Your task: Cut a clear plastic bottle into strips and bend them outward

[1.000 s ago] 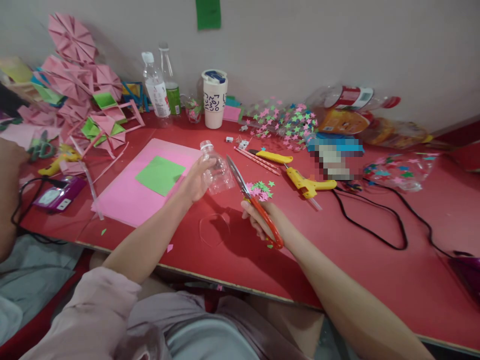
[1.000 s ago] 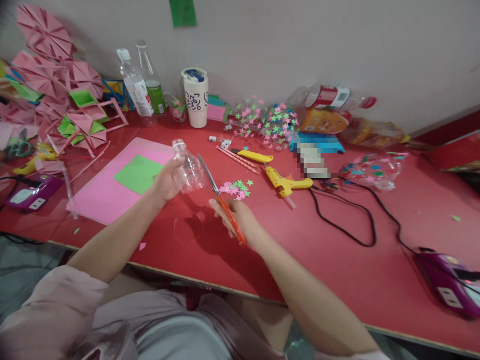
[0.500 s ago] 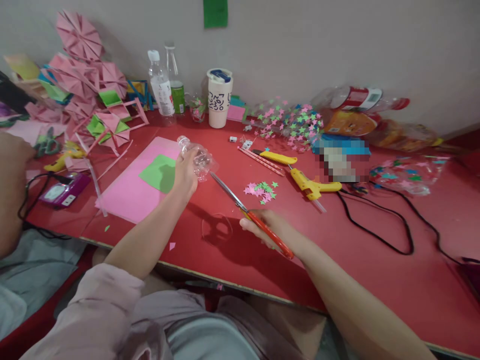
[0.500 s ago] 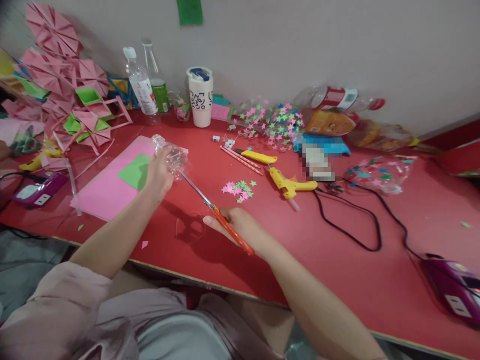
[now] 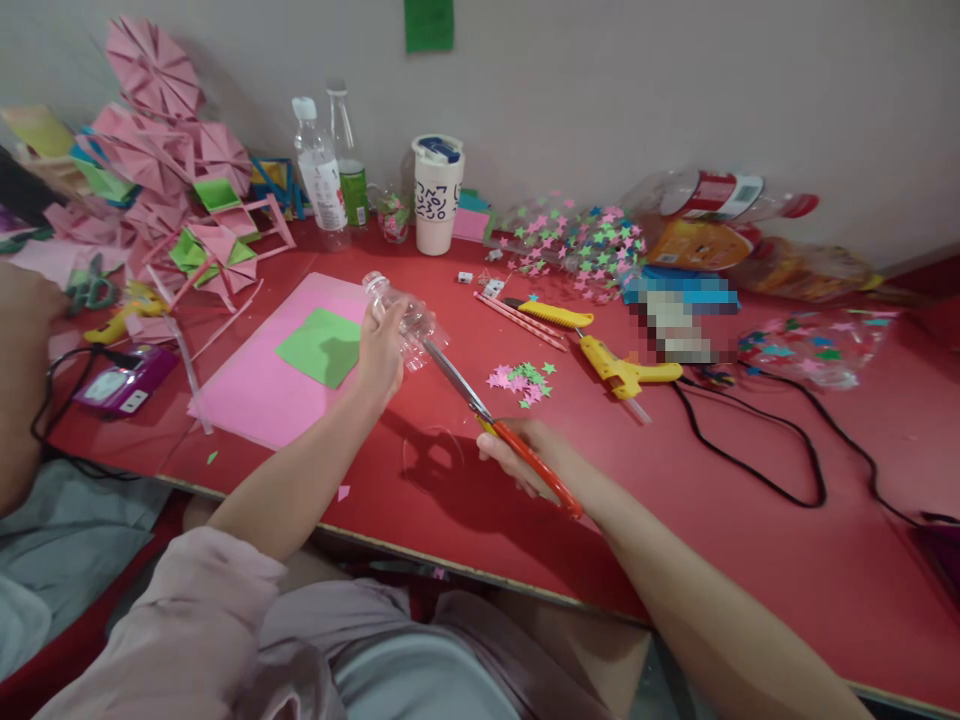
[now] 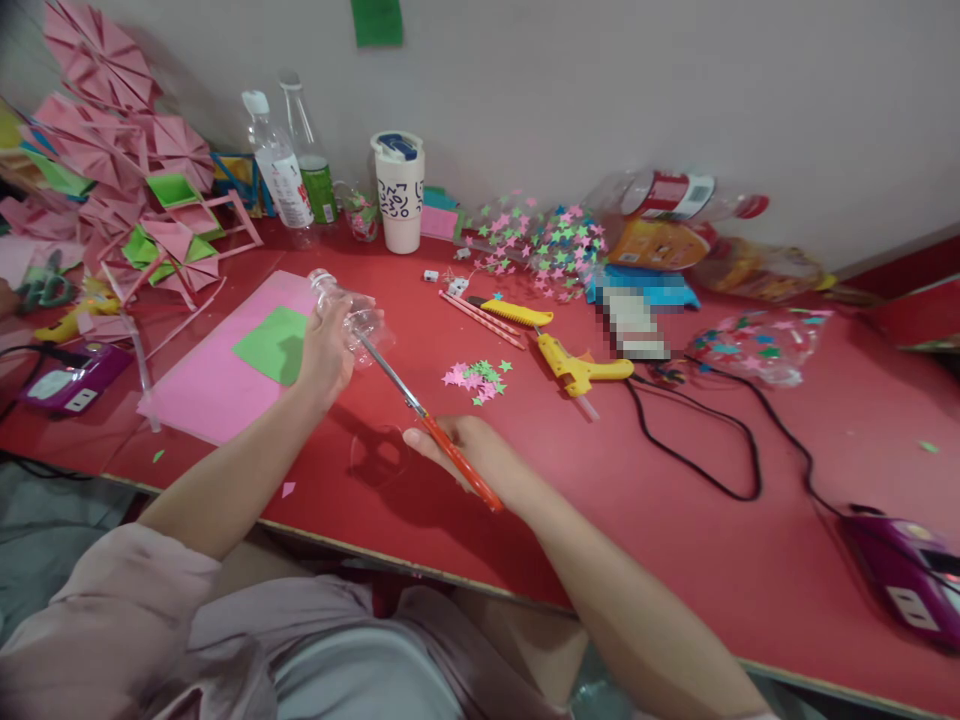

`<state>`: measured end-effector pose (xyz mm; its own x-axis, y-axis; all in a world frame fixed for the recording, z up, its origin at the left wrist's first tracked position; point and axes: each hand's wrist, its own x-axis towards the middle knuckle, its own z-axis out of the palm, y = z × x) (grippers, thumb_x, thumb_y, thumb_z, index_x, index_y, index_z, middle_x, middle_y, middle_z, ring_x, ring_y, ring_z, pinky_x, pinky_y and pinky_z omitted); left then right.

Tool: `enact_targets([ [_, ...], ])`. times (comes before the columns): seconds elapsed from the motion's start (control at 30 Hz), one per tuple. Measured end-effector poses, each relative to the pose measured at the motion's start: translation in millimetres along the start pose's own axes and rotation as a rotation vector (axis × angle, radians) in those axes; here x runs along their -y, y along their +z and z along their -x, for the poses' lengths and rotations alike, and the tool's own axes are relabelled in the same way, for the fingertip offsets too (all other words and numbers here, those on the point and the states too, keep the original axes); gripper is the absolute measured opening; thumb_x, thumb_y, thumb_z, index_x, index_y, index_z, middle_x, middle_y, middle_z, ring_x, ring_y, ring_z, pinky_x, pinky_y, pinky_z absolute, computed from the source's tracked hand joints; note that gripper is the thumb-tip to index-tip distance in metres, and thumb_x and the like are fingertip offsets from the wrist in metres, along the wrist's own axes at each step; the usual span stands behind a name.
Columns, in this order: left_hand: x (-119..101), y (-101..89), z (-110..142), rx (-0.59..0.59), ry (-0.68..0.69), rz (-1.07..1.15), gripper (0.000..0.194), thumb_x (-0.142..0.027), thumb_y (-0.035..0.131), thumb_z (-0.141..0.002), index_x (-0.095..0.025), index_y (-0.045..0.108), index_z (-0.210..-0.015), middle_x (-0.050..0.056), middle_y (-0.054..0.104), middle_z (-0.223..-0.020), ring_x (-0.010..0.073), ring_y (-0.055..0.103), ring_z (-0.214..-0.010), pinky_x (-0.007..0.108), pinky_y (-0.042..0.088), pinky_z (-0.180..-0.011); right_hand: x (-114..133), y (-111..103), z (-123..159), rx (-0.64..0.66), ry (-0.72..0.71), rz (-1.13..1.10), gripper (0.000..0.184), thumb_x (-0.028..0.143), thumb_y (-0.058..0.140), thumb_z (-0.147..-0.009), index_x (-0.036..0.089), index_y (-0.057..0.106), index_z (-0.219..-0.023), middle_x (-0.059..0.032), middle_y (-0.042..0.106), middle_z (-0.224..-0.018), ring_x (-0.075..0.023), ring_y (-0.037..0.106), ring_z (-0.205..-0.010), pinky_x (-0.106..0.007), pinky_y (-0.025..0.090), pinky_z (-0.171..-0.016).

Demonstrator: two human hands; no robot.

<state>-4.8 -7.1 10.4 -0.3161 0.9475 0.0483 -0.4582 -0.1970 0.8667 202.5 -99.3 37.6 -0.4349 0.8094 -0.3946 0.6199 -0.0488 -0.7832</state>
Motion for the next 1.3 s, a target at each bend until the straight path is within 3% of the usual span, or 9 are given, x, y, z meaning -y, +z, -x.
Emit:
enact_targets([
  [0.2, 4, 0.2, 0, 0.015, 0.024, -0.014, 0.022, -0.04, 0.069, -0.078, -0.024, 0.055, -0.083, 0.0, 0.067, -0.078, 0.0174, 0.07, -0.081, 0.035, 0.056, -0.079, 5, 0, 1, -0.006, 0.01, 0.034, 0.062, 0.082, 0.047, -0.075, 0.021, 0.053, -0.07, 0.0059, 0.042, -0.05, -0.0116, 0.045, -0.043, -0.025, 0.031, -0.045],
  [0.47, 6, 2.7, 1, 0.001, 0.039, 0.038, 0.02, -0.034, 0.07, -0.077, -0.022, 0.054, -0.078, -0.002, 0.064, -0.073, 0.0132, 0.065, -0.067, 0.031, 0.055, -0.071, 10, 4, 4, -0.015, 0.075, -0.041, 0.06, 0.081, 0.051, -0.073, 0.021, 0.049, -0.066, 0.008, 0.038, -0.048, -0.0094, 0.042, -0.041, -0.024, 0.033, -0.044],
  [0.73, 13, -2.6, -6, 0.007, 0.099, 0.037, 0.025, -0.038, 0.072, -0.077, -0.022, 0.054, -0.081, -0.002, 0.064, -0.073, 0.0108, 0.063, -0.065, 0.027, 0.052, -0.066, 14, 9, 3, -0.076, 0.13, -0.158, 0.045, 0.06, 0.056, -0.081, 0.023, 0.042, -0.06, 0.0086, 0.034, -0.046, -0.0065, 0.033, -0.037, -0.023, 0.027, -0.038],
  [0.87, 13, -2.7, -8, 0.022, 0.12, 0.025, 0.021, -0.038, 0.068, -0.081, -0.022, 0.054, -0.081, -0.002, 0.062, -0.072, 0.0105, 0.062, -0.061, 0.028, 0.051, -0.064, 9, 13, 2, -0.146, 0.181, -0.11, 0.039, 0.053, 0.056, -0.084, 0.023, 0.045, -0.061, 0.0069, 0.039, -0.044, -0.0081, 0.037, -0.034, -0.025, 0.03, -0.037],
  [1.1, 13, -5.0, -10, 0.048, 0.171, -0.037, 0.02, -0.038, 0.066, -0.084, -0.023, 0.052, -0.085, -0.002, 0.061, -0.076, 0.011, 0.061, -0.064, 0.03, 0.051, -0.068, 5, 13, 2, -0.097, 0.09, -0.064, 0.05, 0.069, 0.054, -0.08, 0.022, 0.048, -0.065, 0.0073, 0.04, -0.046, -0.0093, 0.043, -0.036, -0.024, 0.036, -0.04],
  [1.3, 15, -3.2, -8, 0.068, 0.232, -0.053, 0.022, -0.04, 0.066, -0.084, -0.023, 0.051, -0.085, -0.002, 0.061, -0.075, 0.0127, 0.061, -0.066, 0.032, 0.054, -0.07, 9, 13, 3, -0.092, 0.038, -0.073, 0.055, 0.075, 0.044, -0.081, 0.022, 0.046, -0.066, 0.0083, 0.037, -0.047, -0.0083, 0.041, -0.037, -0.023, 0.033, -0.041],
])
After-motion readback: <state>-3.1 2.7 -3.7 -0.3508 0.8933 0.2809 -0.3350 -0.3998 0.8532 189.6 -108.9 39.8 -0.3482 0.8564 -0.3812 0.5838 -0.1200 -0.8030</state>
